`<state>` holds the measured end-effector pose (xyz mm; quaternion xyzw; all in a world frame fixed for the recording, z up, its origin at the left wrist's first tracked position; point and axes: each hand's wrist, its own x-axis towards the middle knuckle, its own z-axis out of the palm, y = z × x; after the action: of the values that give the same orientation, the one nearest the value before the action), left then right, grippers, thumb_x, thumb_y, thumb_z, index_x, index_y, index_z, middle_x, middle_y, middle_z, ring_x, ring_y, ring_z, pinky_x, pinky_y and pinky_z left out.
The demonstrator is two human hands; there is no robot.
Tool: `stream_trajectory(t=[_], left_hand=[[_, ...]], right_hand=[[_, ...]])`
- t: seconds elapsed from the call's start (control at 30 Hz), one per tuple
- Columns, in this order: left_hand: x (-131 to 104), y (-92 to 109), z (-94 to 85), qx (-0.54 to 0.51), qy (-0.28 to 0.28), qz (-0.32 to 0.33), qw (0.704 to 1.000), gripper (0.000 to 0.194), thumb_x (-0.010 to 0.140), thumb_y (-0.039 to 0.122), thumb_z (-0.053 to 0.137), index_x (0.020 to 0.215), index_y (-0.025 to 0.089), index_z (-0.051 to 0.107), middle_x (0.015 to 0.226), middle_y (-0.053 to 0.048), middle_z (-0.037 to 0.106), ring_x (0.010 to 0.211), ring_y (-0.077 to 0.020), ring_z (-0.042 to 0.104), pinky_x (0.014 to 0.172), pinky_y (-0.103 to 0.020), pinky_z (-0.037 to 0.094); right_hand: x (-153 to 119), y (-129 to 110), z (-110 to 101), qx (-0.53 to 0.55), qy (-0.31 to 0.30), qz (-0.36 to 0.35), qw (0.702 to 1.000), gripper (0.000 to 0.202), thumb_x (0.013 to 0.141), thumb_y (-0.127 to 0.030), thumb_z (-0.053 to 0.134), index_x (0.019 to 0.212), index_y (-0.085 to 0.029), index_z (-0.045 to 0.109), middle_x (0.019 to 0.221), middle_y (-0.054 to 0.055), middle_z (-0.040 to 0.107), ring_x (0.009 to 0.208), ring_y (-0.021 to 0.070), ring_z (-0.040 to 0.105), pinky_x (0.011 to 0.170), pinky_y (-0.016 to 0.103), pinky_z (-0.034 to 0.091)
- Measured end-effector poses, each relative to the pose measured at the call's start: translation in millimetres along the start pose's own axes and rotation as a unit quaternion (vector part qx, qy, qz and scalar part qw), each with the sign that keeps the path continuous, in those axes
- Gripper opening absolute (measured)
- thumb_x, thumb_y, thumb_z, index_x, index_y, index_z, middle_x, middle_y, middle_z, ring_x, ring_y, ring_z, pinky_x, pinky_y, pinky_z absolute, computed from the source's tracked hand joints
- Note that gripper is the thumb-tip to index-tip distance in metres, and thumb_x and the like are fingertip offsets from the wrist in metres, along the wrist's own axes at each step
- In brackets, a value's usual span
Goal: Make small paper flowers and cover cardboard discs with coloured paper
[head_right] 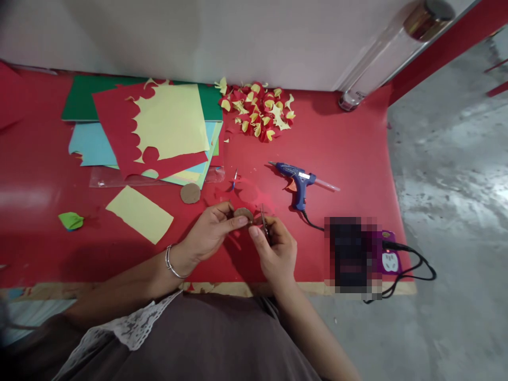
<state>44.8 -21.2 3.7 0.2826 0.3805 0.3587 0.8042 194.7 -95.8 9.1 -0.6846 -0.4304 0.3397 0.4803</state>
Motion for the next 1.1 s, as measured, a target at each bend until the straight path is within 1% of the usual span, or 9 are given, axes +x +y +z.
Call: stream_trajectory(t=[0.1, 0.17, 0.27, 0.37, 0.53, 0.7, 0.83, 0.93, 1.1], left_hand=[[1, 3, -0.8, 0.011, 0.005, 0.013, 1.0, 0.054, 0.069, 0.044, 0.101, 0.074, 0.017, 0.054, 0.079, 0.001, 0.07, 0.077, -0.0117, 0.063, 0.079, -0.028, 0.047], [2, 5, -1.0, 0.02, -0.002, 0.017, 1.0, 0.054, 0.071, 0.045, 0.1, 0.074, 0.017, 0.053, 0.078, 0.001, 0.07, 0.077, -0.012, 0.063, 0.079, -0.029, 0.048], [2, 5, -1.7, 0.031, -0.013, 0.027, 0.999, 0.054, 0.073, 0.045, 0.099, 0.074, 0.018, 0.053, 0.08, 0.001, 0.071, 0.078, -0.0127, 0.063, 0.08, -0.03, 0.049], [1, 2, -3.3, 0.053, -0.027, 0.036, 0.998, 0.05, 0.075, 0.046, 0.098, 0.076, 0.017, 0.056, 0.084, -0.001, 0.071, 0.082, -0.0144, 0.064, 0.081, -0.031, 0.049], [0, 0, -5.0, 0.103, -0.04, 0.038, 0.993, 0.046, 0.077, 0.047, 0.096, 0.076, 0.016, 0.062, 0.077, 0.001, 0.065, 0.078, -0.0143, 0.06, 0.079, -0.031, 0.046], [0, 0, -5.3, 0.113, -0.054, 0.045, 0.991, 0.044, 0.077, 0.049, 0.096, 0.08, 0.016, 0.067, 0.079, 0.0, 0.065, 0.08, -0.0156, 0.061, 0.081, -0.032, 0.047], [0, 1, -4.8, 0.104, -0.058, 0.033, 0.992, 0.046, 0.076, 0.049, 0.096, 0.079, 0.017, 0.063, 0.078, 0.0, 0.063, 0.08, -0.0155, 0.06, 0.083, -0.033, 0.048], [0, 3, -4.0, 0.104, -0.058, 0.032, 0.992, 0.05, 0.076, 0.049, 0.095, 0.076, 0.018, 0.057, 0.076, 0.002, 0.06, 0.078, -0.014, 0.057, 0.08, -0.031, 0.047], [-1, 8, -3.6, 0.168, -0.061, 0.066, 0.982, 0.05, 0.079, 0.05, 0.091, 0.071, 0.019, 0.053, 0.071, 0.005, 0.045, 0.069, -0.011, 0.044, 0.069, -0.028, 0.04]], right_hand=[[-3, 10, -6, 0.005, -0.035, 0.02, 0.999, 0.051, 0.102, -0.068, 0.061, 0.095, -0.019, 0.074, 0.064, -0.002, 0.055, 0.057, 0.0136, 0.047, 0.054, 0.027, 0.039], [-5, 17, -9, 0.001, -0.05, 0.037, 0.998, 0.053, 0.104, -0.069, 0.058, 0.094, -0.019, 0.073, 0.062, -0.003, 0.05, 0.055, 0.0132, 0.043, 0.052, 0.027, 0.035], [-7, 22, -13, -0.009, -0.074, 0.046, 0.996, 0.054, 0.103, -0.07, 0.058, 0.091, -0.019, 0.073, 0.063, -0.002, 0.05, 0.057, 0.0135, 0.043, 0.052, 0.027, 0.034], [-7, 21, -14, -0.011, -0.085, 0.044, 0.995, 0.055, 0.103, -0.071, 0.057, 0.088, -0.02, 0.072, 0.063, -0.002, 0.05, 0.057, 0.0139, 0.043, 0.051, 0.027, 0.033], [-7, 17, -16, -0.013, -0.087, 0.048, 0.995, 0.056, 0.103, -0.071, 0.058, 0.082, -0.02, 0.069, 0.06, -0.002, 0.048, 0.056, 0.0138, 0.042, 0.05, 0.027, 0.032], [-7, 12, -18, 0.002, -0.086, 0.069, 0.994, 0.053, 0.101, -0.068, 0.063, 0.08, -0.02, 0.068, 0.058, -0.003, 0.045, 0.053, 0.0119, 0.037, 0.048, 0.026, 0.027], [-6, 9, -19, 0.001, -0.089, 0.074, 0.993, 0.053, 0.101, -0.068, 0.064, 0.079, -0.02, 0.068, 0.057, -0.004, 0.045, 0.051, 0.0116, 0.036, 0.048, 0.026, 0.027], [-4, 7, -21, -0.006, -0.096, 0.064, 0.993, 0.055, 0.101, -0.07, 0.062, 0.077, -0.02, 0.069, 0.056, -0.003, 0.045, 0.051, 0.0121, 0.038, 0.048, 0.026, 0.029], [-1, 6, -25, -0.011, -0.108, 0.062, 0.992, 0.057, 0.099, -0.071, 0.065, 0.075, -0.019, 0.069, 0.057, -0.003, 0.044, 0.052, 0.0115, 0.037, 0.048, 0.026, 0.027]])
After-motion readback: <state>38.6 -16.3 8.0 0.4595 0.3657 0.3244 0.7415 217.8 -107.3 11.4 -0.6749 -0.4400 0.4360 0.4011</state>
